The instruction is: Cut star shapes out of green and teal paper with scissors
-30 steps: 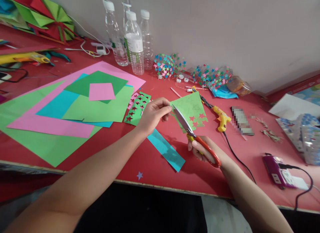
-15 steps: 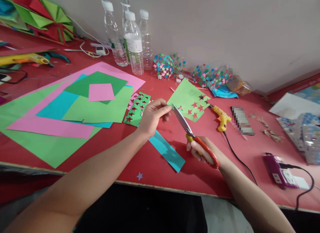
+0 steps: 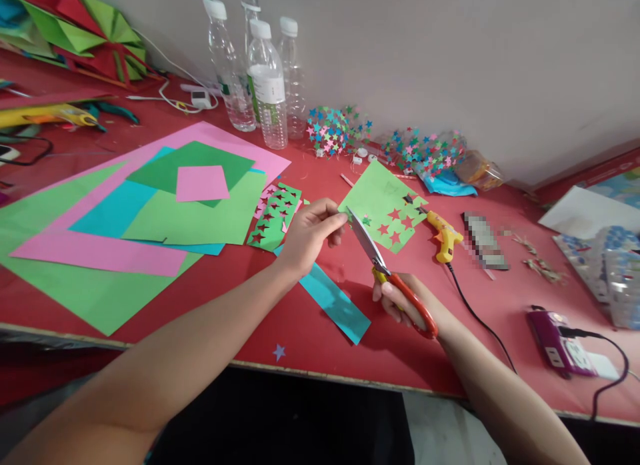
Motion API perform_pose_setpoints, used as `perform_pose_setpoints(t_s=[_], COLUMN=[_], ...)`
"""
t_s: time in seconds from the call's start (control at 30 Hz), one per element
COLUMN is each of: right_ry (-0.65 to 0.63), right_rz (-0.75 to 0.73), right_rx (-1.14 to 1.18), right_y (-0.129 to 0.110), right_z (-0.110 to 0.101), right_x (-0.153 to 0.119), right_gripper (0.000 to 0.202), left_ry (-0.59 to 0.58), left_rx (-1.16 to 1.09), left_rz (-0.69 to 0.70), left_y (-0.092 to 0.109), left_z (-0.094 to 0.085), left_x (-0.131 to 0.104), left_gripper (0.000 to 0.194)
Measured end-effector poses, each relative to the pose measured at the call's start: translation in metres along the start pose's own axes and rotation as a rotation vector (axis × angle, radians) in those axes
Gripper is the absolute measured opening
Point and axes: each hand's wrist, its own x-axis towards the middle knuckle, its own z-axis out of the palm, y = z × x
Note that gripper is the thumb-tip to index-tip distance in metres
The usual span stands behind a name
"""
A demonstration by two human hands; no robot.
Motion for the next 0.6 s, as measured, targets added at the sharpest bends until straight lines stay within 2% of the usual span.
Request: perform_pose_setpoints(t_s=[0.37, 0.6], right_ry=[0.051, 0.126], right_rz=[0.020, 0.131], right_rx=[-0.012, -0.029], right_y=[-0.008, -0.013], right_z=[0.006, 0.010], right_x=[-0.002, -0.001], right_gripper=[0.056, 0.045], left_ry=[-0.015, -0.022], left_rx=[-0.053, -0.046], left_rz=[0.016, 0.021], left_y=[-0.005, -0.005], left_z=[0.001, 0.001], left_x=[0.000, 0.001], left_gripper=[0.016, 0.015])
